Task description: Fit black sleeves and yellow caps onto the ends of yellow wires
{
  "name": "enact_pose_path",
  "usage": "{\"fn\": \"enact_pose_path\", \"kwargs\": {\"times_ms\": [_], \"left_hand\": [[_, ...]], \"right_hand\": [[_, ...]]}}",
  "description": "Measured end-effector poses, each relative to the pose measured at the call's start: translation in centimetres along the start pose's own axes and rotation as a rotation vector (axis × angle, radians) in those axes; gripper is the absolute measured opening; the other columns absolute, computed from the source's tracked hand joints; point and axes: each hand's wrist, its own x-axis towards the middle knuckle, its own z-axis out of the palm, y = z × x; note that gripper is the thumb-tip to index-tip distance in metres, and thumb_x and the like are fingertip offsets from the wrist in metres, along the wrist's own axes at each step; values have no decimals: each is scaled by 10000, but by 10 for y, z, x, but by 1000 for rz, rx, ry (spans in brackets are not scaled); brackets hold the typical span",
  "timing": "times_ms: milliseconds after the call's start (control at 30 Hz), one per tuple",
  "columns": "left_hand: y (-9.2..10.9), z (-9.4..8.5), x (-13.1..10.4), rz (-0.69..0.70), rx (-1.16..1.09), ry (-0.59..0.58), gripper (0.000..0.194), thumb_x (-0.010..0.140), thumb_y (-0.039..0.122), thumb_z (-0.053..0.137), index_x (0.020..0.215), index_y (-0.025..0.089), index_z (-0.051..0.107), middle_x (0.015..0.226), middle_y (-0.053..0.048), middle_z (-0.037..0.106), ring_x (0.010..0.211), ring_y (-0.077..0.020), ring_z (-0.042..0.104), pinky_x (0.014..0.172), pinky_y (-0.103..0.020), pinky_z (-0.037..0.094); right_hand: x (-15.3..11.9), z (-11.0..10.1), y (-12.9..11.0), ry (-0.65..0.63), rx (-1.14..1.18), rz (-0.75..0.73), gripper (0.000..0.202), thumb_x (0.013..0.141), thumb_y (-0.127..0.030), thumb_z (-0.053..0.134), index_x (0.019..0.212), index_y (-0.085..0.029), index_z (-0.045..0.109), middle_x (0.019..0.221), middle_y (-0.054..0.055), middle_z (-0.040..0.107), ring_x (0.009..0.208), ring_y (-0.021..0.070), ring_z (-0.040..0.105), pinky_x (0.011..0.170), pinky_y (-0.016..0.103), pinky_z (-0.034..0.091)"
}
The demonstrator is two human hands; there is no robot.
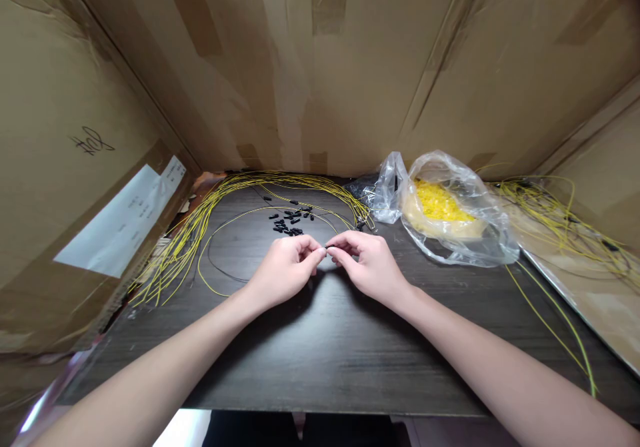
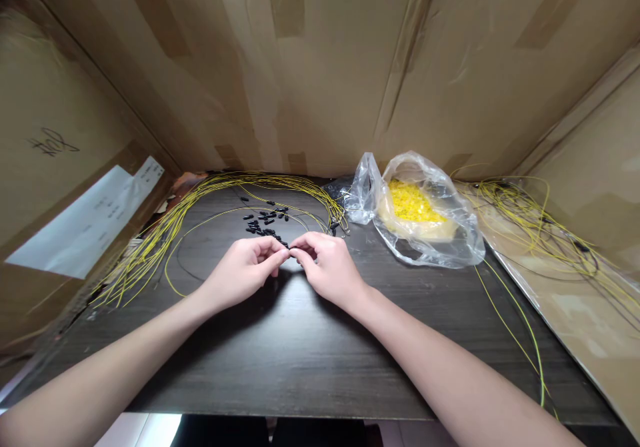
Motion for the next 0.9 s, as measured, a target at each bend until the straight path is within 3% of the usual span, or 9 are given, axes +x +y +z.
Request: {"fn": "enact_pose_path", "kwargs": {"times_ms": [167, 367, 700, 900], "left_hand": [[0, -2, 1, -28, -13, 9, 305, 876, 429, 571, 815, 158, 697, 654, -27, 679, 508, -123, 560, 480, -223, 392], [-1, -3, 2, -121, -183, -31, 250, 858, 397, 588, 808, 155, 633, 663, -15, 664, 428, -97, 527, 441, -214, 395], [1, -2, 4, -95, -290, -87, 282, 851, 408, 612, 801, 132, 646, 655, -22, 655, 417, -73, 493, 414, -194, 374], [0, -7, 5, -123, -347, -67, 235, 822, 366, 649, 787, 134, 634, 677, -32, 665, 434, -76, 501, 407, -193, 352]], "right_hand": [[1, -1, 0, 13, -14, -1, 98, 888, -167, 608, 885, -185, 704, 799, 27, 713, 736, 155, 657, 690, 279, 509], [1, -2, 3, 33, 2, 15, 100, 894, -185, 600, 890, -183, 700, 824, 38, 713, 748, 157, 657, 695, 280, 520], [-1, 1, 2, -9, 94, 64, 103, 894, -221, 606, 907, -183, 701, 837, 44, 719, 753, 160, 667, 675, 277, 533], [2, 0, 3, 33, 153, 106, 111, 887, -251, 617, 920, -176, 692, 817, 50, 716, 716, 158, 666, 663, 281, 545]]}}
